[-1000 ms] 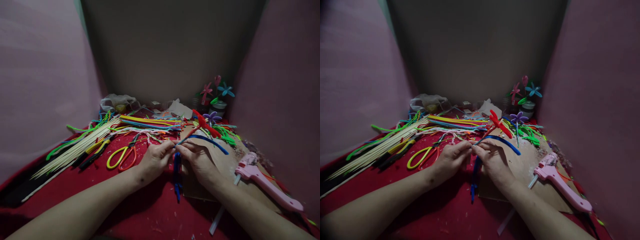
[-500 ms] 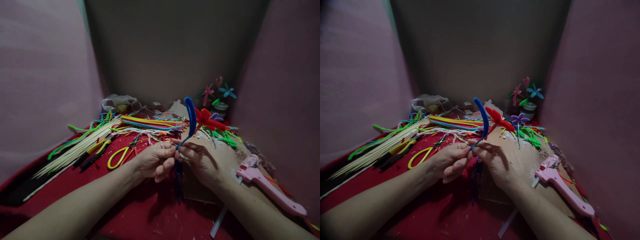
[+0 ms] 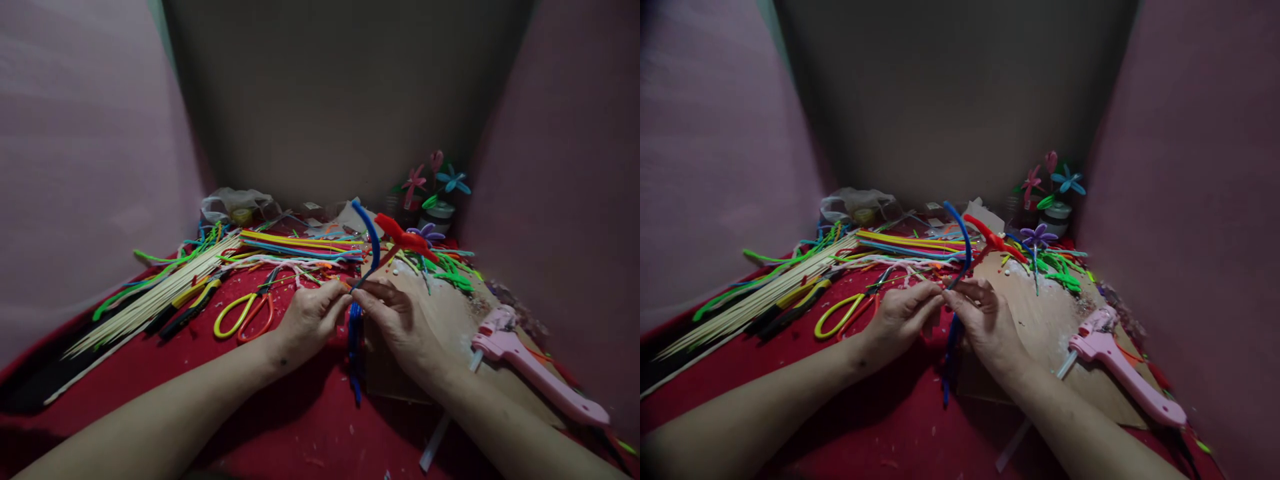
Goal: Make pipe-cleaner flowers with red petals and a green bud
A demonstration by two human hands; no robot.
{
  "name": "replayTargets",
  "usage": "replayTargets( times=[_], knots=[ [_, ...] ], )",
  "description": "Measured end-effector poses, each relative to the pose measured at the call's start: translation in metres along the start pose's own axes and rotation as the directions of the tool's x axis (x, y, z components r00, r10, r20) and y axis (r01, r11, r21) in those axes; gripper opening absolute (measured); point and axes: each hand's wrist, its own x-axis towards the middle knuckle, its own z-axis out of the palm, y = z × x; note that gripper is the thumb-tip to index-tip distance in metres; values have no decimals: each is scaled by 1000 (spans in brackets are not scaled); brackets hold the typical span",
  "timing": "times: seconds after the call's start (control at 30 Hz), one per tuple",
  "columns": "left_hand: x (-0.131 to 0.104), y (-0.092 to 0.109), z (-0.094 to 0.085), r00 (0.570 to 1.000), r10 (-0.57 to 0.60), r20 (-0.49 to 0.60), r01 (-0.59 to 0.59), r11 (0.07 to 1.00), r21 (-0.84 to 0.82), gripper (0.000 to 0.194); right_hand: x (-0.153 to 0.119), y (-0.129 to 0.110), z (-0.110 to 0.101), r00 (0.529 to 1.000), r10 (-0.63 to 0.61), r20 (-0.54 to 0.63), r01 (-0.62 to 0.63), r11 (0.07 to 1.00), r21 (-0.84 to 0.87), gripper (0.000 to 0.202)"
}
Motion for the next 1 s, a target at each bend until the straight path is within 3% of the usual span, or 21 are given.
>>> replayTargets(
  times=[0.07,0.17,0.3,0.4,0.5,0.67,0.77,0.83,1.0],
  knots=[
    [2,4,-1,987,-127,99,146,962,-229,20,1,-1,-1,999,1,40,-3,999,53,19],
    [6,7,-3,922,-218,321,369,744,-557,16,1,-3,-4,993,28,112,-34,998,49,26],
    [8,4,-4,862,-103,496,494,385,-780,15,2,-2,-6,978,89,191,-101,993,54,28],
    [9,5,-7,853,-46,520,513,259,-818,16,3,0,-6,967,127,219,-154,981,114,30],
    [10,9,-12,877,-70,475,476,255,-842,17,3,-3,-6,964,139,225,-165,981,99,30],
    [8,7,-13,908,-165,385,419,325,-848,16,0,-10,-11,964,118,240,-143,986,91,23],
    [4,-1,-7,887,-232,399,459,349,-817,15,-2,-11,-17,967,131,220,-125,991,-45,28],
    [2,-6,0,870,-265,416,492,407,-769,17,-1,-10,-20,954,198,226,-179,979,-102,30],
    [6,-12,11,830,-334,446,549,631,-548,28,3,-5,-26,905,368,214,-378,926,5,30]
  ],
)
